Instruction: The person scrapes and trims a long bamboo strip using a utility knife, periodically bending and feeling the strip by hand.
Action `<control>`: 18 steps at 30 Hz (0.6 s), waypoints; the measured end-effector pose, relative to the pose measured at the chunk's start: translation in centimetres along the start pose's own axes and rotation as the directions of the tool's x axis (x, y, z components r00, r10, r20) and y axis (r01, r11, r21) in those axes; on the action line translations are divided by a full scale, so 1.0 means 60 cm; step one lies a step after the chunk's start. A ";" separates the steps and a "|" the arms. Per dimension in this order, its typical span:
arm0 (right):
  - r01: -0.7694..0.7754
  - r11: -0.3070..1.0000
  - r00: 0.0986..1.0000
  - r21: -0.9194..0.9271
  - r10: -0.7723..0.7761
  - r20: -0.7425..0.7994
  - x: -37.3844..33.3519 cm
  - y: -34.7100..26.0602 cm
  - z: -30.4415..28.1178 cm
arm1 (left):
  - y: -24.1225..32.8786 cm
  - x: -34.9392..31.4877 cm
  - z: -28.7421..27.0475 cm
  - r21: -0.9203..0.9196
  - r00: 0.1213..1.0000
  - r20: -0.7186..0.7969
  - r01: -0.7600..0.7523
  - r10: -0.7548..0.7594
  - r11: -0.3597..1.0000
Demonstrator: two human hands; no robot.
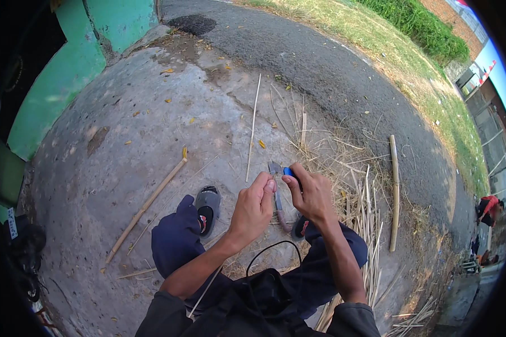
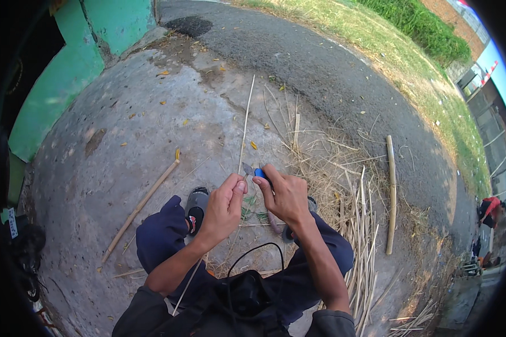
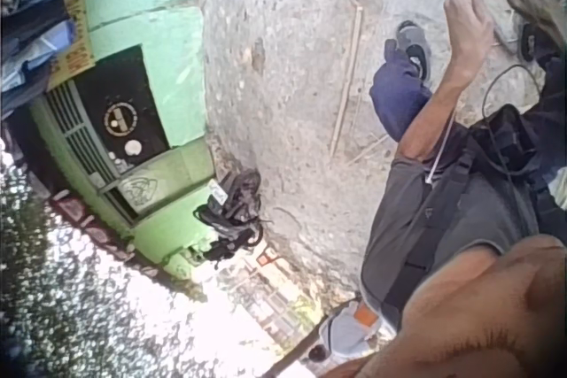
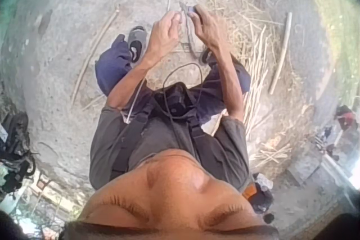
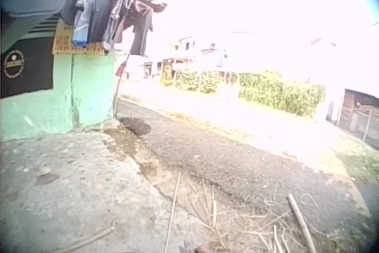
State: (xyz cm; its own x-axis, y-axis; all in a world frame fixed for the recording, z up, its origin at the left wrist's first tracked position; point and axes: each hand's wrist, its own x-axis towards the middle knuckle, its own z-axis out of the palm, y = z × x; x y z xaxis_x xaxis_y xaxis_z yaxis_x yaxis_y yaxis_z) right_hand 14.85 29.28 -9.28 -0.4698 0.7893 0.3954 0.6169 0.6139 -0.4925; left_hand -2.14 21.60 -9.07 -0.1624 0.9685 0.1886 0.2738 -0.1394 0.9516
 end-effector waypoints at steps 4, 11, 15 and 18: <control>-0.060 0.995 0.996 -0.076 0.055 -0.066 0.003 0.003 0.008 | 0.014 -0.001 -0.003 0.037 1.000 0.009 -0.017 0.017 0.999; -0.354 0.934 0.892 0.039 0.350 -0.287 0.065 0.117 -0.112 | 0.005 -0.005 -0.008 -0.023 0.998 0.056 -0.022 0.023 0.999; -0.214 0.951 0.963 0.221 0.243 -0.116 0.018 0.049 -0.064 | -0.001 -0.004 -0.027 -0.273 0.954 0.245 0.239 -0.173 0.932; -0.118 0.964 0.993 0.238 0.115 0.027 -0.007 0.015 -0.041 | -0.009 -0.005 -0.019 -0.358 0.952 0.243 0.264 -0.184 0.896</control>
State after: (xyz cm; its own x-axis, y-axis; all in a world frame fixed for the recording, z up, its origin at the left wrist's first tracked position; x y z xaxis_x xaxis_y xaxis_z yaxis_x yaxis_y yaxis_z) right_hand 17.17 29.50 -7.96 -0.4125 0.8548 0.3150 0.5004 0.5015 -0.7058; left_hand -3.34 21.14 -9.37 0.0255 0.9982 -0.0542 -0.1367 0.0572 0.9890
